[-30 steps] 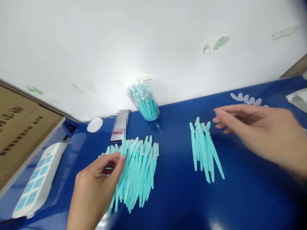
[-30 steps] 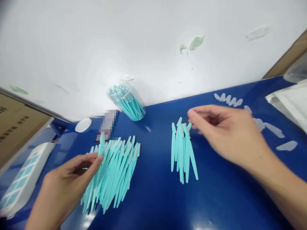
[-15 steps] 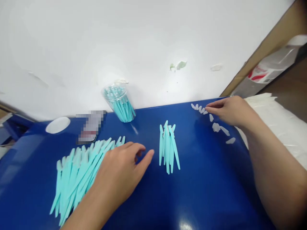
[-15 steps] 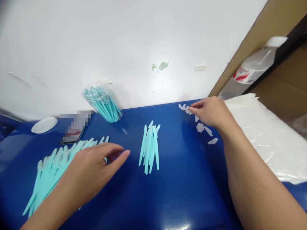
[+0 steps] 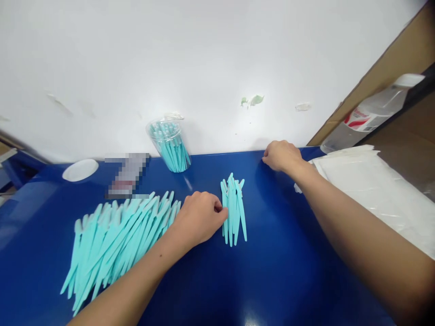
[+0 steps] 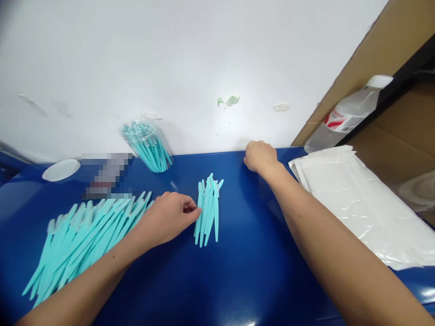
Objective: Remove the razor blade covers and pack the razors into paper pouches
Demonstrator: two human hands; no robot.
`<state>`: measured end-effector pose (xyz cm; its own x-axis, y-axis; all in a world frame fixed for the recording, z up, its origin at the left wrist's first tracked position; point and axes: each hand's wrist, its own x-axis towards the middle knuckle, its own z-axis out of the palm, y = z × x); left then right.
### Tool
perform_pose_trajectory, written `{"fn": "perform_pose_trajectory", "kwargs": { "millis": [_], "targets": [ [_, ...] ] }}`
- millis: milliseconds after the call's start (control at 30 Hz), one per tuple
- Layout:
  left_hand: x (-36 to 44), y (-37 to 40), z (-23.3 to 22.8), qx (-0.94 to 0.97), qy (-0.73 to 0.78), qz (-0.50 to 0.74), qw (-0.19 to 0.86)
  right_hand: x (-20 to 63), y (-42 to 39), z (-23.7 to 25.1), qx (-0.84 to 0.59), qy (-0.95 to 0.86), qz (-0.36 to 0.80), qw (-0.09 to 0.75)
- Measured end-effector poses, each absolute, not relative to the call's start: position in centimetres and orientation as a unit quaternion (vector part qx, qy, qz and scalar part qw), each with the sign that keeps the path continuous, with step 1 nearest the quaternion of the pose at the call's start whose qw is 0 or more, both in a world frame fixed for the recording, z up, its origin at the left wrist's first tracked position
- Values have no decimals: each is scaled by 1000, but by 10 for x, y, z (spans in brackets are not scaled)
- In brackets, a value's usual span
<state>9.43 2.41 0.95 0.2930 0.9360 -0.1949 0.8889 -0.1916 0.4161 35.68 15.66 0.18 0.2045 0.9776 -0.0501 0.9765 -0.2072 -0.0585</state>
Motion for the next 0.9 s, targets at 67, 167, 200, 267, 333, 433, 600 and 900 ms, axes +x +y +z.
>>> {"fn": "perform_pose_trajectory", "kwargs": {
  "millis": [67,167,200,267,333,433,600,900],
  "targets": [
    [94,25,8,765,595,58,239,353,155,3,-771,-634,57,5],
    [93,28,5,757,601,64,250,347,148,6,-765,-636,98,26],
    [91,29,6,754,602,63,255,345,146,8,-764,-634,116,41],
    [85,29,8,750,602,61,268,342,138,13,-759,-627,159,81],
    [78,28,12,748,599,61,279,337,127,18,-744,-617,216,137],
    [72,26,16,752,595,68,275,326,107,22,-691,-594,334,243],
    [79,29,10,762,601,67,233,304,78,13,-579,-505,511,384],
    [64,28,18,752,602,79,258,293,64,-3,-487,-361,629,486]
  ]
}}
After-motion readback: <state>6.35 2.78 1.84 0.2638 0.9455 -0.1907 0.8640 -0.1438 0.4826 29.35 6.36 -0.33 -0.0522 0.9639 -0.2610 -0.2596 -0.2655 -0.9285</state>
